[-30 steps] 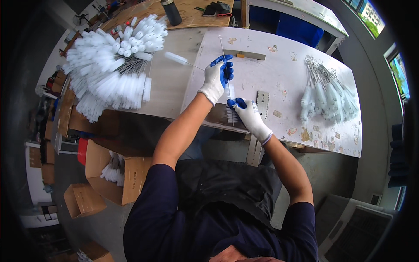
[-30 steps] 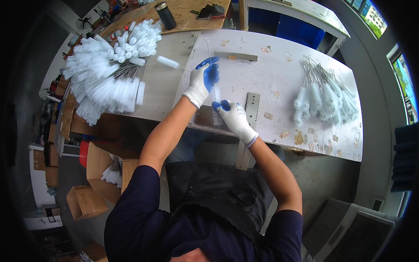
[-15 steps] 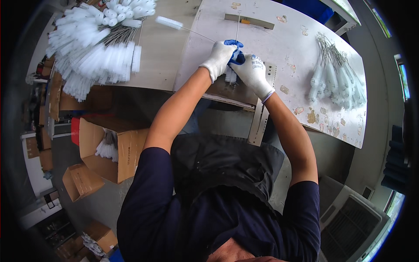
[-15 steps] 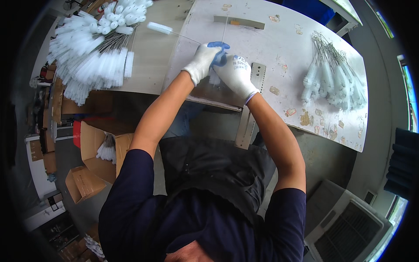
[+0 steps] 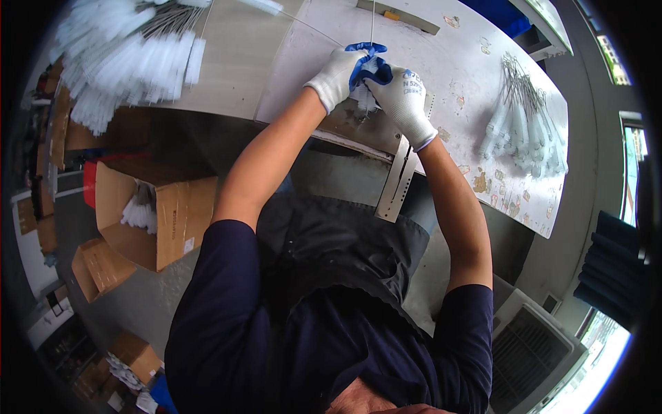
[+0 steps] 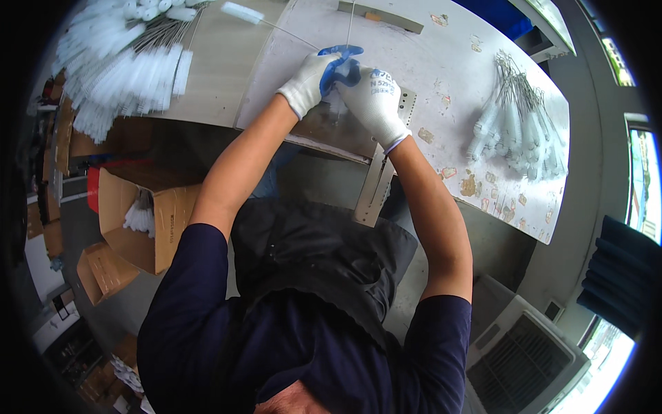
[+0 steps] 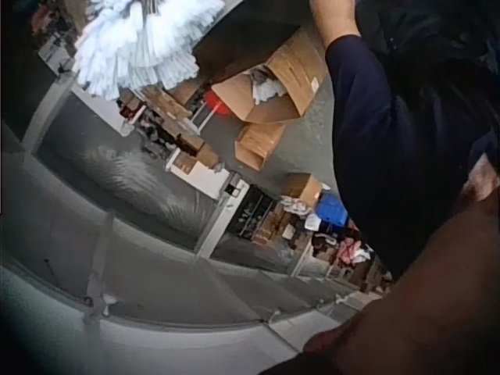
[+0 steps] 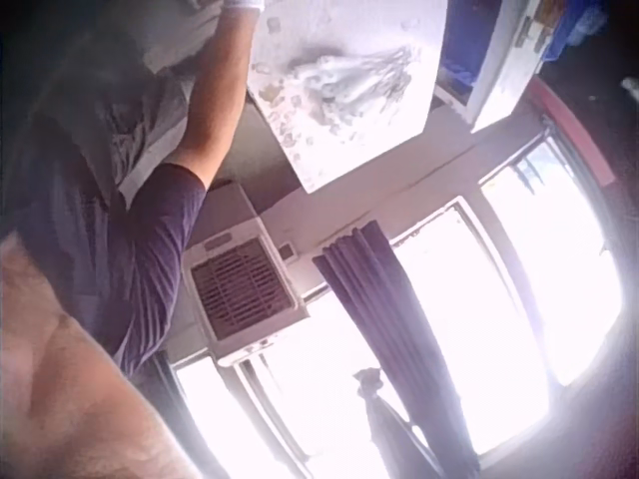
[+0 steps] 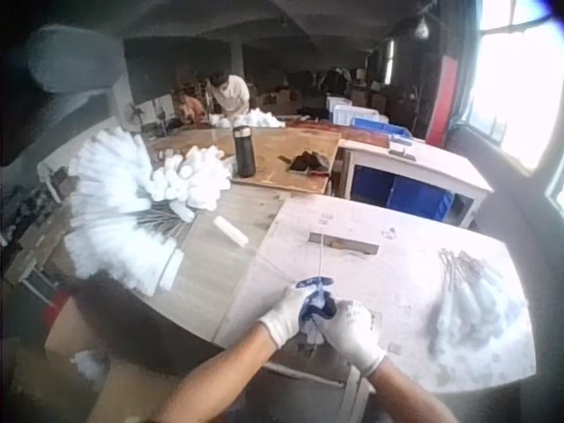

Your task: The person repeatedly picks up a white plastic bristle head and a metal wire handle, inserts the handle into the head, and places the assembled broom on a growing pile. The process is repeated continuously throughout the clip.

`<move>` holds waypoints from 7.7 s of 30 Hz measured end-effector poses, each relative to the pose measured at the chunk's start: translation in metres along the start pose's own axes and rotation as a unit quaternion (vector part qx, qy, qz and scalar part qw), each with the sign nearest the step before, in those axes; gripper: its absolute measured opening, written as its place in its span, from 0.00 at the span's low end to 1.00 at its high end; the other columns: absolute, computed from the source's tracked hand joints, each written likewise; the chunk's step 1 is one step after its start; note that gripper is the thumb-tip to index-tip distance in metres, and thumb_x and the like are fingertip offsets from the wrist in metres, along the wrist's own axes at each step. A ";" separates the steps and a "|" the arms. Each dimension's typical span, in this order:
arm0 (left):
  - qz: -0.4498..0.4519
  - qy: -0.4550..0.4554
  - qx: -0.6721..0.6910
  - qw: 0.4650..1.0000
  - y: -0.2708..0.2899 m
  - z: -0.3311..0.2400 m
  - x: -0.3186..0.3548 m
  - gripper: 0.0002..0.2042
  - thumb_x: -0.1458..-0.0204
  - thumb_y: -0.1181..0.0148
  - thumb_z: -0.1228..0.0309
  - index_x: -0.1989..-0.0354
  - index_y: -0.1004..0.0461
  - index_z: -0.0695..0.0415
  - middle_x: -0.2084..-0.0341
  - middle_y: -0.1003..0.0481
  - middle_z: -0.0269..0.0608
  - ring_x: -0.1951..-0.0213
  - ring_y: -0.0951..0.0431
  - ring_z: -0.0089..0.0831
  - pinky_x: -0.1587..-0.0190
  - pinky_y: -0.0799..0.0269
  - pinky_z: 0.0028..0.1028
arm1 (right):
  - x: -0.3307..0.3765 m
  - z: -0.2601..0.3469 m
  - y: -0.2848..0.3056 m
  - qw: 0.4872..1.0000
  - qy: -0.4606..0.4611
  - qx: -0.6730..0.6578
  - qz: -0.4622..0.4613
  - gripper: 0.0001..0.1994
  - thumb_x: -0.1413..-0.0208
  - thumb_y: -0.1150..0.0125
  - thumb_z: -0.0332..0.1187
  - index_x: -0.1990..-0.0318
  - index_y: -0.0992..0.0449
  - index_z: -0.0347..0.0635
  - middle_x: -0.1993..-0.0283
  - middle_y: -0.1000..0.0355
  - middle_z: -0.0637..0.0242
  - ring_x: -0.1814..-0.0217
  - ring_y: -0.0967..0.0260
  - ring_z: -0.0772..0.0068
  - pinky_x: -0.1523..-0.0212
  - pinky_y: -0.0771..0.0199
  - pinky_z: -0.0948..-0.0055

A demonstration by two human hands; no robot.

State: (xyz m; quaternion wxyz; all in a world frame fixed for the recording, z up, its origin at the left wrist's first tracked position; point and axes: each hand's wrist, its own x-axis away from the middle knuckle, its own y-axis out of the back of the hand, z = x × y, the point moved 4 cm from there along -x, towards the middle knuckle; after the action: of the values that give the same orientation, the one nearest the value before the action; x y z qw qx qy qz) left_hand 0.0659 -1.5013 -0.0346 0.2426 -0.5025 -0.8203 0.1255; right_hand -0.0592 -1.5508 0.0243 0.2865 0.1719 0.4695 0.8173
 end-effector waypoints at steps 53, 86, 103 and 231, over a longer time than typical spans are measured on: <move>-0.043 -0.072 -0.170 0.982 -0.035 -0.009 0.013 0.12 0.36 0.48 0.76 0.49 0.22 0.61 0.66 0.20 0.39 0.66 0.20 0.24 0.64 0.21 0.25 | 0.041 0.013 -0.027 0.864 0.383 0.308 0.111 0.08 0.46 0.41 0.38 0.71 0.18 0.51 0.71 0.21 0.67 0.70 0.21 0.62 0.70 0.27 0.61; 0.109 0.150 0.000 0.983 0.051 0.049 0.196 0.13 0.34 0.48 0.65 0.66 0.26 0.62 0.86 0.39 0.23 0.85 0.40 0.13 0.83 0.49 0.18 | 0.055 0.026 -0.007 0.964 0.064 0.104 0.238 0.36 0.50 0.35 0.63 0.49 0.23 0.36 0.56 0.21 0.48 0.52 0.22 0.46 0.51 0.23 0.57; -0.241 -0.279 -0.339 0.865 0.070 -0.009 0.220 0.14 0.37 0.47 0.77 0.44 0.27 0.64 0.55 0.22 0.48 0.56 0.19 0.34 0.55 0.21 0.30 | 0.070 0.023 -0.040 0.993 0.019 0.115 0.016 0.15 0.44 0.37 0.45 0.63 0.24 0.40 0.68 0.21 0.54 0.65 0.20 0.53 0.61 0.22 0.55; 0.094 0.059 0.001 0.994 -0.011 0.003 -0.035 0.15 0.36 0.46 0.74 0.44 0.25 0.64 0.71 0.21 0.45 0.68 0.19 0.36 0.61 0.19 0.33 | 0.026 0.006 -0.005 0.845 0.458 0.269 0.063 0.11 0.47 0.38 0.43 0.62 0.22 0.50 0.53 0.27 0.64 0.51 0.30 0.60 0.47 0.29 0.60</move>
State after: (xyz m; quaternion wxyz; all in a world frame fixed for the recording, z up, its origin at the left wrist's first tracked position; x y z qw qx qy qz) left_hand 0.0688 -1.5374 -0.0415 0.2783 -0.5835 -0.7537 0.1184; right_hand -0.0742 -1.5283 0.0231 -0.0708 -0.1219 0.7370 0.6611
